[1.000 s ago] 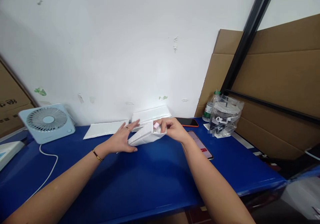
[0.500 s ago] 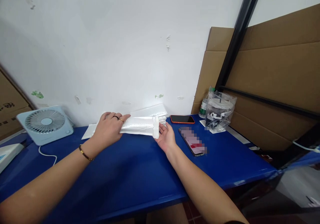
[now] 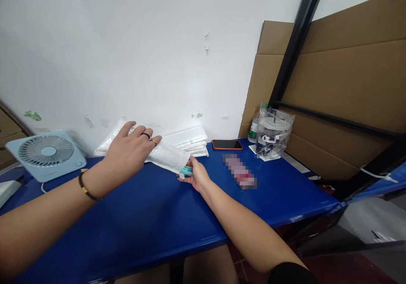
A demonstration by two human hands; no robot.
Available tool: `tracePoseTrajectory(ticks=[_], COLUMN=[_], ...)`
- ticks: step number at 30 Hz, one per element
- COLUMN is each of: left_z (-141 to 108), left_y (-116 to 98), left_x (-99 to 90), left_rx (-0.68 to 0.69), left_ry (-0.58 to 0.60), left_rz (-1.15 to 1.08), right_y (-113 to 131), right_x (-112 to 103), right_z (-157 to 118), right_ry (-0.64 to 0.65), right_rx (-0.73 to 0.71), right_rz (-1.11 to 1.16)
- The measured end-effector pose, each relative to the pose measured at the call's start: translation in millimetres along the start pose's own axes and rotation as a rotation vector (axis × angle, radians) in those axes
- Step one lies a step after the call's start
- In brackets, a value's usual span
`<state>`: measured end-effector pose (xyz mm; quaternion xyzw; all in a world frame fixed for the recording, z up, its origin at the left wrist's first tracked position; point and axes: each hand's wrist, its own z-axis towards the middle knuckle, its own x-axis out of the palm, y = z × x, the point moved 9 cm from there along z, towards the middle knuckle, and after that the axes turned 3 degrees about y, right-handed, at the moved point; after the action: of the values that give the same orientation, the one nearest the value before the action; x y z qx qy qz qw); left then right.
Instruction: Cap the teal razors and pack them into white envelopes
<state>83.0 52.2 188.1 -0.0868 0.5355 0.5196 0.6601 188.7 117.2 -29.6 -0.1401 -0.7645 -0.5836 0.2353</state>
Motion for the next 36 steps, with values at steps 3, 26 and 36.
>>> tracePoseTrajectory(ticks=[3, 26, 36], left_z=[-5, -61, -126], left_y=[11, 72, 187], left_x=[-3.5, 14.1, 48.2], left_rx=[-0.043, -0.102, -0.234], left_ry=[0.008, 0.176, 0.233], left_rz=[0.000, 0.099, 0.156], right_y=[-4, 27, 38], right_x=[3, 16, 16], right_z=[-3, -20, -16], right_ry=[0.024, -0.241, -0.059], right_rx=[0.030, -0.444, -0.577], right_rz=[-0.154, -1.800, -1.586])
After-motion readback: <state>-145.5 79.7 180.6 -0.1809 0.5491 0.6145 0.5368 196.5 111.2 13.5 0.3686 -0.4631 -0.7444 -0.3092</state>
